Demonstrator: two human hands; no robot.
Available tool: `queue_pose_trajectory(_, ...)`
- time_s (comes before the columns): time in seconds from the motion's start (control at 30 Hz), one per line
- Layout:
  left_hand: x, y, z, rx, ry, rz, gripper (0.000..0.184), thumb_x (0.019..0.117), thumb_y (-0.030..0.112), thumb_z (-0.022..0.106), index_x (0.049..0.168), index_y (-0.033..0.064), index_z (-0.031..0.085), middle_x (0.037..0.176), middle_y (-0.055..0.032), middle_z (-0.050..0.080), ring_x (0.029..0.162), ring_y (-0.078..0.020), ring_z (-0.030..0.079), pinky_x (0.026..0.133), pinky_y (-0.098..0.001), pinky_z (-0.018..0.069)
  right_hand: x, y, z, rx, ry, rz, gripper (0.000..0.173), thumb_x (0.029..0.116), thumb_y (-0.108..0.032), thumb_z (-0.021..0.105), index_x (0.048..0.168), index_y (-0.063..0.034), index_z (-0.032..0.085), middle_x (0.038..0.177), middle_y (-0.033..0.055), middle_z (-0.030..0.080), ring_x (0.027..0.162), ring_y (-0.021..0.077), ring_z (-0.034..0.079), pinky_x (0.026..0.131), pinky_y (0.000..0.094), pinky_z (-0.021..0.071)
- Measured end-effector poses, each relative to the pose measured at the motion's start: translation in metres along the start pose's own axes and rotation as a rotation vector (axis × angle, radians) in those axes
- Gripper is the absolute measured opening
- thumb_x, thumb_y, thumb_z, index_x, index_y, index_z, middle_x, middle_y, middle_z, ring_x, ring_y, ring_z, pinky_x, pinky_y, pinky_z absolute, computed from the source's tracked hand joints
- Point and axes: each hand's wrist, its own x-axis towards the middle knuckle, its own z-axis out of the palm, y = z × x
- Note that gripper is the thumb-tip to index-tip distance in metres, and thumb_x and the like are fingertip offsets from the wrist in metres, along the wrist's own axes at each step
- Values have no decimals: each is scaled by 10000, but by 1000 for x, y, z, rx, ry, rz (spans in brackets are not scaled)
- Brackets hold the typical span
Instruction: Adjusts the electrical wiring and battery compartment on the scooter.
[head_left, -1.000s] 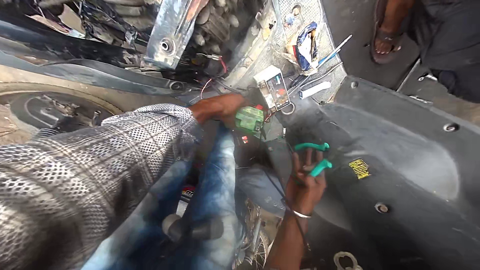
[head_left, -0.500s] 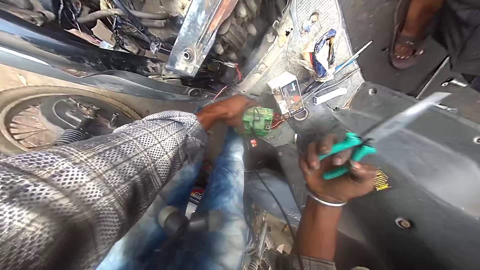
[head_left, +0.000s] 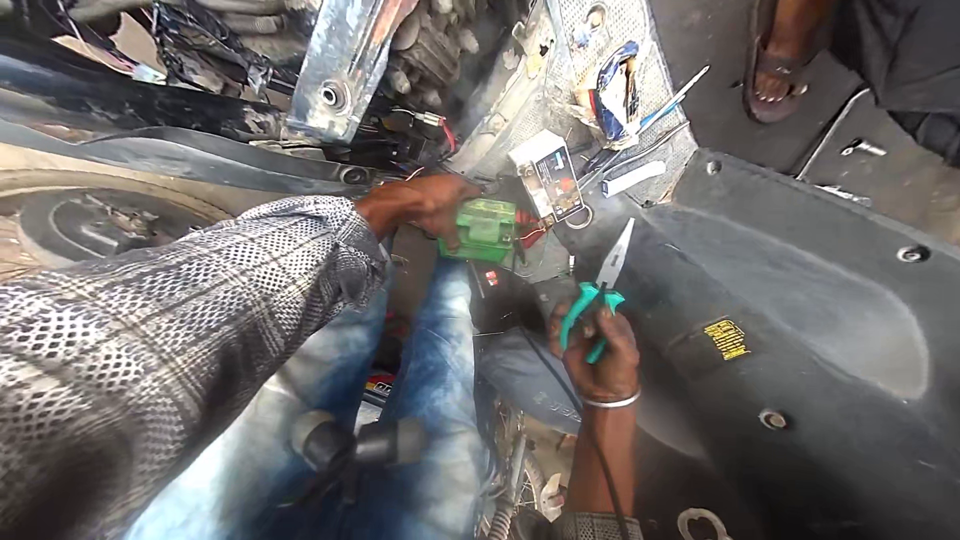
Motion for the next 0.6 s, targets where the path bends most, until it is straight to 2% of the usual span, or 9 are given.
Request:
queue_pose_trajectory(0.07, 1, -2, -1, -6, 1, 2, 722, 637, 138, 976, 1281, 81, 654, 1148, -166, 705, 1053, -340, 681, 943, -592, 522, 7, 0, 1, -666, 270, 4, 312, 1043, -309, 551, 959, -75, 738, 843, 9, 722, 630, 58, 616, 552, 231, 522)
queue_pose_trajectory(0.1, 2, -5, 0, -17, 2, 11, 727, 635, 131, 974, 1284, 81, 651, 1151, -163, 704, 1054, -332, 682, 945, -581, 526, 11, 1, 1, -1072, 379, 43, 315, 1012, -356, 598, 911, -88, 730, 796, 4, 659, 631, 106, 580, 568, 313, 492)
queue_pose_trajectory(0.13, 2, -6, 1, -30, -2, 16, 747, 636, 128, 975, 1304, 82, 643, 1169, -161, 702, 1070, -325, 681, 957, -572, 528, 14, 3, 0, -1352, 448, 105, 372, 961, -433, 643, 876, -76, 703, 809, 75, 645, 682, 225, 609, 613, 467, 500)
queue_pose_trajectory(0.17, 3, -6, 3, -35, -4, 21, 756, 636, 129, 974, 1312, 83, 637, 1178, -159, 699, 1078, -321, 679, 960, -566, 528, 15, 9, -3, -1486, 513, 138, 393, 906, -458, 679, 868, -67, 667, 807, 122, 644, 700, 302, 625, 621, 552, 482)
queue_pose_trajectory(0.2, 4, -5, 2, -31, -4, 19, 765, 639, 136, 976, 1320, 84, 632, 1190, -161, 696, 1090, -323, 676, 964, -568, 526, 15, 16, -7, -1512, 573, 144, 389, 872, -431, 722, 934, -57, 637, 797, 143, 649, 698, 337, 633, 615, 586, 475)
queue_pose_trajectory(0.27, 3, -3, -1, -12, -9, 8, 782, 650, 155, 974, 1344, 87, 620, 1212, -165, 688, 1108, -330, 670, 974, -572, 519, 13, 28, -10, -1478, 631, 147, 535, 841, -295, 767, 1254, -44, 537, 888, 156, 683, 773, 362, 676, 662, 606, 517)
queue_pose_trajectory(0.33, 3, -5, -2, -20, -21, 5, 781, 651, 143, 971, 1347, 87, 619, 1213, -172, 687, 1109, -338, 669, 974, -581, 516, 9, 36, -14, -1468, 612, 152, 670, 804, -204, 780, 1386, -51, 487, 985, 162, 705, 869, 374, 690, 731, 619, 531)
queue_pose_trajectory(0.43, 6, -5, -6, 21, -58, 6, 767, 665, 149, 963, 1348, 105, 616, 1210, -162, 686, 1104, -338, 666, 959, -587, 515, 13, 36, -18, -1481, 537, 262, 472, 823, -291, 830, 1159, -12, 650, 983, 204, 682, 891, 385, 667, 791, 626, 519)
queue_pose_trajectory(0.6, 5, -6, -8, 16, -71, 16, 769, 656, 99, 960, 1349, 119, 628, 1195, -156, 696, 1083, -335, 676, 937, -592, 529, 28, 50, -37, -1316, 499, 342, 412, 855, -372, 834, 926, -1, 671, 853, 176, 654, 758, 328, 643, 725, 584, 534)
